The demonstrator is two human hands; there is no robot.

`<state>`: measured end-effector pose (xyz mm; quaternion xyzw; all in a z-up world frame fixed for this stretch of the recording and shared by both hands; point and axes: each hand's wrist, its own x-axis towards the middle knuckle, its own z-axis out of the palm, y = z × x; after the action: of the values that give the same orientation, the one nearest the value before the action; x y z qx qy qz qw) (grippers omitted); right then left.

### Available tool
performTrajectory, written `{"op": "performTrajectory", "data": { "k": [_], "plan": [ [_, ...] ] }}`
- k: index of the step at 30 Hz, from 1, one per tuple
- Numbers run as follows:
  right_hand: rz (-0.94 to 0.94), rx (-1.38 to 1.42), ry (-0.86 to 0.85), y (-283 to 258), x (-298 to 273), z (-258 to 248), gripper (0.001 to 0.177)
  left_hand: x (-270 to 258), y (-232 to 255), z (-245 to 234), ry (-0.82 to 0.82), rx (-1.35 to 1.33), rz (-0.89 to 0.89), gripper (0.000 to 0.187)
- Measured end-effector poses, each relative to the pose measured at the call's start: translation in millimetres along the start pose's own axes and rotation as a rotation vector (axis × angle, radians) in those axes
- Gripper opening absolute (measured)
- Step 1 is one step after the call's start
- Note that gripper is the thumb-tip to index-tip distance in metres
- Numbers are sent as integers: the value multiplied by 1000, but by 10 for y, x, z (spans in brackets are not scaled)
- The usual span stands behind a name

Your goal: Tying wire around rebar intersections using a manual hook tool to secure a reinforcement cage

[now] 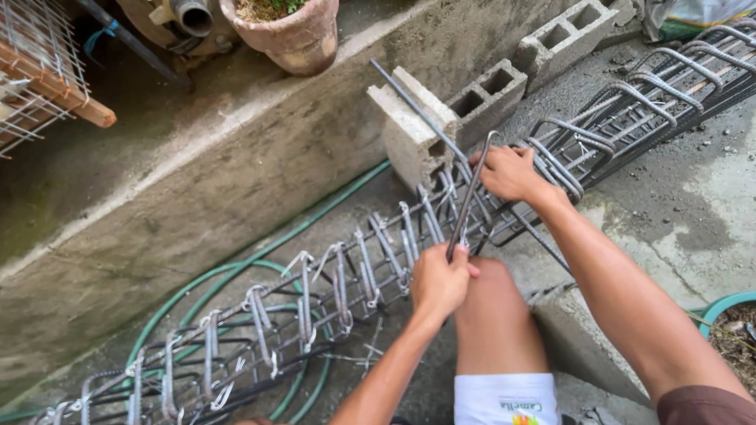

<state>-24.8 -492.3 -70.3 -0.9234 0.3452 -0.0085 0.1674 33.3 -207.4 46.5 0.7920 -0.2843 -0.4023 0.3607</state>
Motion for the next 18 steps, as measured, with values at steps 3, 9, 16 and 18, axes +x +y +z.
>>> {"op": "performTrajectory", "data": {
  "k": [3,9,16,18],
  "plan": [
    [61,-71,-34,-157,-16,-116,28,29,-10,63,-24,33,-20,35],
    [25,-40,-114,-130,-19,-325,35,48,-185,229,-46,86,-57,33],
    [85,468,-30,-548,-396,-758,28,-589,-109,95,144,-132,114,29],
    [81,644,198,-777,-577,-841,30,-761,-126,13,190,-217,158,29]
  ]
}}
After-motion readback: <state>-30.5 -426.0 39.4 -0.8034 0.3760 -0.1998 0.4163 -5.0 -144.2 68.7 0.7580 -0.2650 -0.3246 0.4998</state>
